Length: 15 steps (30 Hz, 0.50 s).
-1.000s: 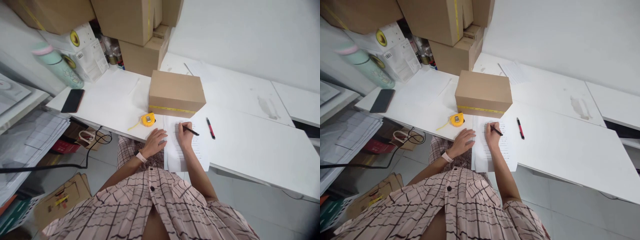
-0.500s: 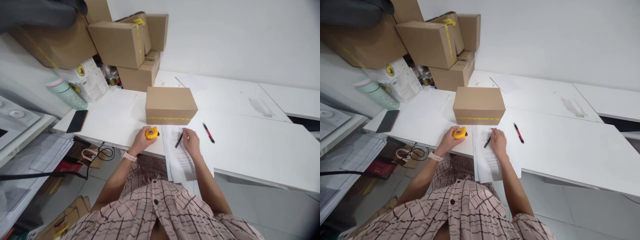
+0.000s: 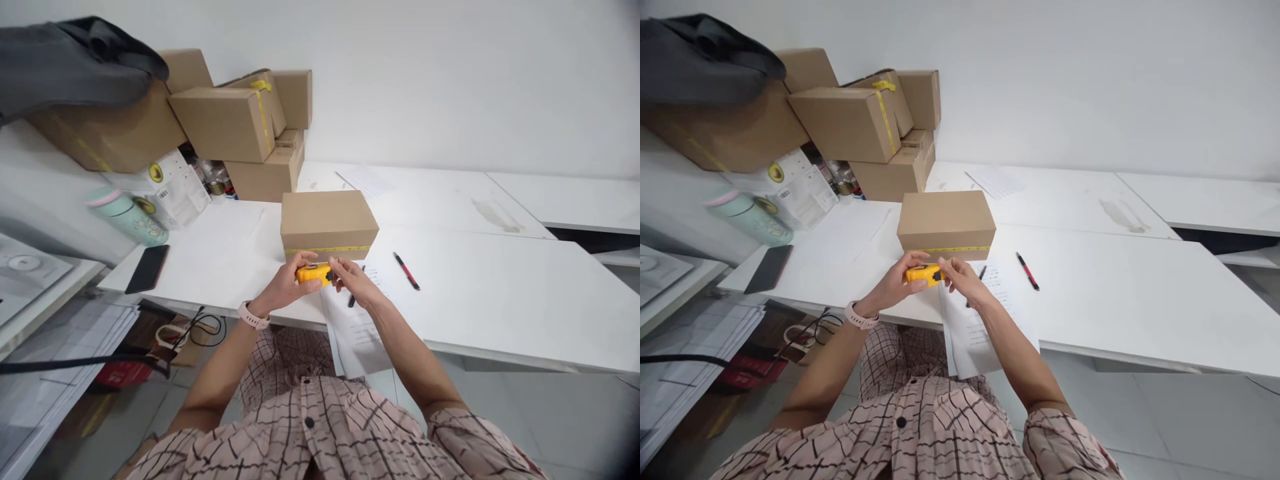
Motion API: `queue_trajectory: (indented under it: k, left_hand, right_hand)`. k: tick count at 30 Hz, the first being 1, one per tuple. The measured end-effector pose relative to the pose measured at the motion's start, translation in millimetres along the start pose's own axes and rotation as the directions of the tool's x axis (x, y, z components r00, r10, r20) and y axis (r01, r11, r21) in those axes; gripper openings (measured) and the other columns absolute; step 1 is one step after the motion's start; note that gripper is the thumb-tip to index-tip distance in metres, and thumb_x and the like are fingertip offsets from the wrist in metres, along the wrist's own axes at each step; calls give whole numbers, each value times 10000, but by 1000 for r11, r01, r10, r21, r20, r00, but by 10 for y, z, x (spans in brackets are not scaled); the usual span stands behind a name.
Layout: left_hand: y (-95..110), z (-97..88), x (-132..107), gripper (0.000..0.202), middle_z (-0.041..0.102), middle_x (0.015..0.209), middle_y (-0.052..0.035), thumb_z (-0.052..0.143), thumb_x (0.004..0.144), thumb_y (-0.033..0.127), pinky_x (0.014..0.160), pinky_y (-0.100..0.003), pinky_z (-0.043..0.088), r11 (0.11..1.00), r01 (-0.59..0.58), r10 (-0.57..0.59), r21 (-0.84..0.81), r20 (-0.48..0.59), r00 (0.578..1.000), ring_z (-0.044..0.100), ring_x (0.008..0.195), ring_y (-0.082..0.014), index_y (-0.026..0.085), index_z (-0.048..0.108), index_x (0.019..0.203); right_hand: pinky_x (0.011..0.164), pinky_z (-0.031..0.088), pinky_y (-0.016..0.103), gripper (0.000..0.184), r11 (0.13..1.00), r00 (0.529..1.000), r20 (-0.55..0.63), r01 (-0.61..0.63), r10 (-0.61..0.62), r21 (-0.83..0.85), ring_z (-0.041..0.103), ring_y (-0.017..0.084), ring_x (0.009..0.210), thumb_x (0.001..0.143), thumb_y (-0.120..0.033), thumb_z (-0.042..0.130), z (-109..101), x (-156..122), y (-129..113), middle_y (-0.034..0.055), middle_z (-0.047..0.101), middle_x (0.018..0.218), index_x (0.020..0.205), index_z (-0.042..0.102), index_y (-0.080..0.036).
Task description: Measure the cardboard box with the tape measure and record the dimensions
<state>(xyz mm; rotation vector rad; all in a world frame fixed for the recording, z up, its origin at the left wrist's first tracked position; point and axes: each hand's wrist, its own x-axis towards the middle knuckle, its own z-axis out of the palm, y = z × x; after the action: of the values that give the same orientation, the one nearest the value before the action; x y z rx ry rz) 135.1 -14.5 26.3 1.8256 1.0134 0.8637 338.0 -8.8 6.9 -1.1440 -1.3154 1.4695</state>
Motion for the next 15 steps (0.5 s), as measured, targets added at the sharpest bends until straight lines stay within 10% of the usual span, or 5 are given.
queue_trajectory:
  k: [6,15]
  left_hand:
    - [122,-329,309,488,679,984,-61,635,841,436,691,-309,531,999,21,-23,-30,-70,997,662,797,-183,199,509,1249]
    - [-147,-1446,872,319,658,966,-59,650,825,395,583,-237,427,976,206,-215,-68,-443,870,596,748,-146,173,544,1028]
  right_hand:
    - [473,364,233,574,996,991,-105,87,-85,12,429,93,521,703,-752,681,-327,313,-272,-33,492,574,663,500,-208]
    - [528,370,259,435,997,908,-412,62,-76,-48,438,109,572,794,-581,712,-1444,1160,-561,2,520,632,688,552,-191]
